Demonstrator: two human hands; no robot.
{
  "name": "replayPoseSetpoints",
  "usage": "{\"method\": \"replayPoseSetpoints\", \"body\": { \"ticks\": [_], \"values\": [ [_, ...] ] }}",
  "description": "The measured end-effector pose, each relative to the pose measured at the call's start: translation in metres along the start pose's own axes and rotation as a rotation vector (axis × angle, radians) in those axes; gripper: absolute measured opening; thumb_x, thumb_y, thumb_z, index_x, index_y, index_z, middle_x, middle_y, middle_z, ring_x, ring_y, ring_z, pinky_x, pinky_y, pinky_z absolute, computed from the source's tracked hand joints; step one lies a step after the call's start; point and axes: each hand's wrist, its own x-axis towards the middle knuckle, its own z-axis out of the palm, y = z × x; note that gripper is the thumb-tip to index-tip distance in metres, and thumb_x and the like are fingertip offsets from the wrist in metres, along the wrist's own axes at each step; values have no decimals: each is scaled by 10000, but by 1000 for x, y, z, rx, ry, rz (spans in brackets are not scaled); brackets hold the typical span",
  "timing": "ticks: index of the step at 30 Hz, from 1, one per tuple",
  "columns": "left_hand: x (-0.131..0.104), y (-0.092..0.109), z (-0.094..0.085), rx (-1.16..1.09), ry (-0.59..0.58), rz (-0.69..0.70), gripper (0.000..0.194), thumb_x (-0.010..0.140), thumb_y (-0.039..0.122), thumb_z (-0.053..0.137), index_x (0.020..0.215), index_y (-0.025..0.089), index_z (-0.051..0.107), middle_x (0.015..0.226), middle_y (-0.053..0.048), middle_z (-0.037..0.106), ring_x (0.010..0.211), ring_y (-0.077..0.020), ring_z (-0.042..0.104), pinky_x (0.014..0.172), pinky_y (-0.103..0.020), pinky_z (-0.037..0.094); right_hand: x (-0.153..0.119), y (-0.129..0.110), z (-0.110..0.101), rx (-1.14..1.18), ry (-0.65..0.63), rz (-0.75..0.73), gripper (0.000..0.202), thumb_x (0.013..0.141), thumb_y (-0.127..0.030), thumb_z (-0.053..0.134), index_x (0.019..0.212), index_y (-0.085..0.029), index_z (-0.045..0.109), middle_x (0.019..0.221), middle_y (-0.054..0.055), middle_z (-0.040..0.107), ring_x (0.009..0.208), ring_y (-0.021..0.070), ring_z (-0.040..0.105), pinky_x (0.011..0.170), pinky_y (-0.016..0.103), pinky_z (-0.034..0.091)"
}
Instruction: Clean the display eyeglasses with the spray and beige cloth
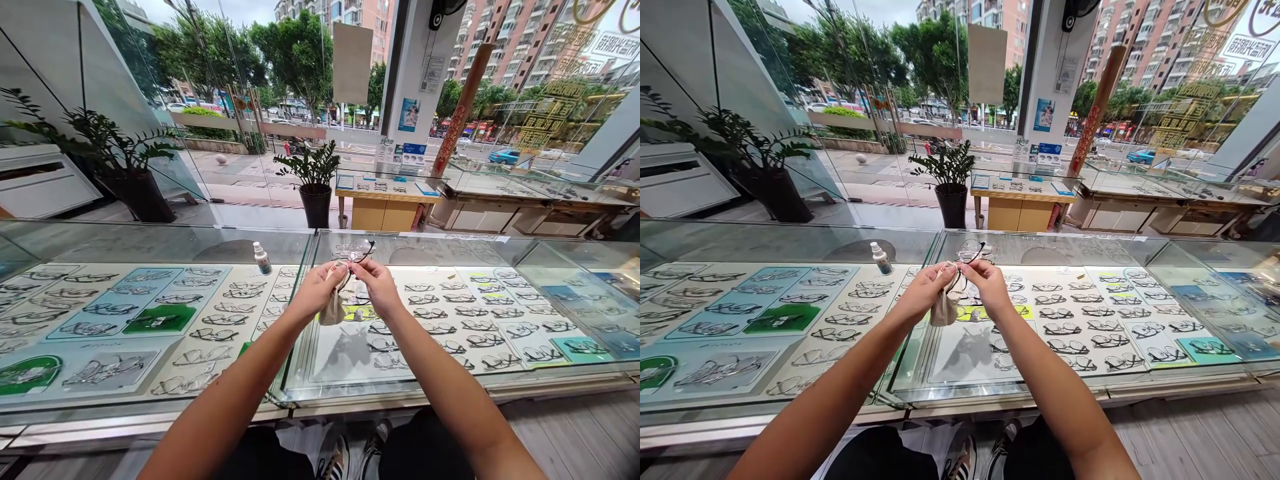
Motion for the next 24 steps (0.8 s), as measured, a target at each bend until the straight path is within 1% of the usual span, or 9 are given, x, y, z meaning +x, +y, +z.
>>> {"method": "replayPoseSetpoints", "body": {
  "ticks": [1,3,6,9,11,15,17,21,24],
  "values": [
    [0,0,-1,-11,-6,-4,523,820,636,835,1010,152,785,810,-43,716,778,-184,638,718,-255,479,0,0,0,-6,3,0,288,767,-503,891,846,-237,813,949,45,824,986,226,702,959,365,528],
    [0,2,-5,-29,-79,-73,544,809,642,840,1033,149,786,810,-44,721,736,-173,627,691,-256,478,1,-1,-2,-8,9,5,287,772,-503,890,834,-235,810,964,49,827,989,231,699,942,365,532],
    [-3,7,-11,-28,-198,-165,544,761,549,911,1116,158,780,867,-50,733,718,-159,619,661,-246,473,1,-3,-3,10,3,27,295,790,-517,875,817,-232,802,954,42,823,911,214,685,885,355,538],
    [-4,6,-8,-4,-135,-106,523,733,505,938,1099,165,786,834,-37,713,697,-148,604,645,-236,464,1,-4,-1,-23,6,8,322,788,-548,867,832,-235,807,938,36,816,899,211,678,886,354,538],
    [-2,2,-3,8,-74,-68,516,749,559,914,1056,162,793,780,-28,692,658,-139,580,622,-233,449,1,-5,0,-56,10,-14,341,768,-565,876,834,-238,807,929,39,815,933,222,685,906,361,540],
    [1,-2,0,5,-39,-48,556,794,657,847,1041,162,798,788,-43,702,675,-150,593,633,-240,464,0,-4,0,-64,-1,-23,328,750,-548,897,842,-245,811,904,36,815,971,233,702,942,373,539],
    [0,1,-6,-27,-79,-85,559,803,662,838,1040,157,795,806,-52,712,696,-158,611,657,-247,488,1,-4,-2,-60,-10,-25,300,776,-527,888,848,-245,815,942,41,826,982,234,710,955,376,535],
    [-3,8,-18,-44,-245,-200,529,769,561,905,1093,160,786,892,-68,729,748,-170,642,693,-253,522,1,-2,-5,-90,-4,-14,290,808,-526,868,837,-244,809,997,48,838,970,237,711,917,374,543],
    [-3,9,-17,3,-208,-161,530,773,556,901,1113,163,790,795,-24,674,668,-143,572,627,-231,475,0,0,-3,-103,-4,-18,314,793,-543,875,824,-240,797,967,44,830,969,240,715,925,377,542]
  ]
}}
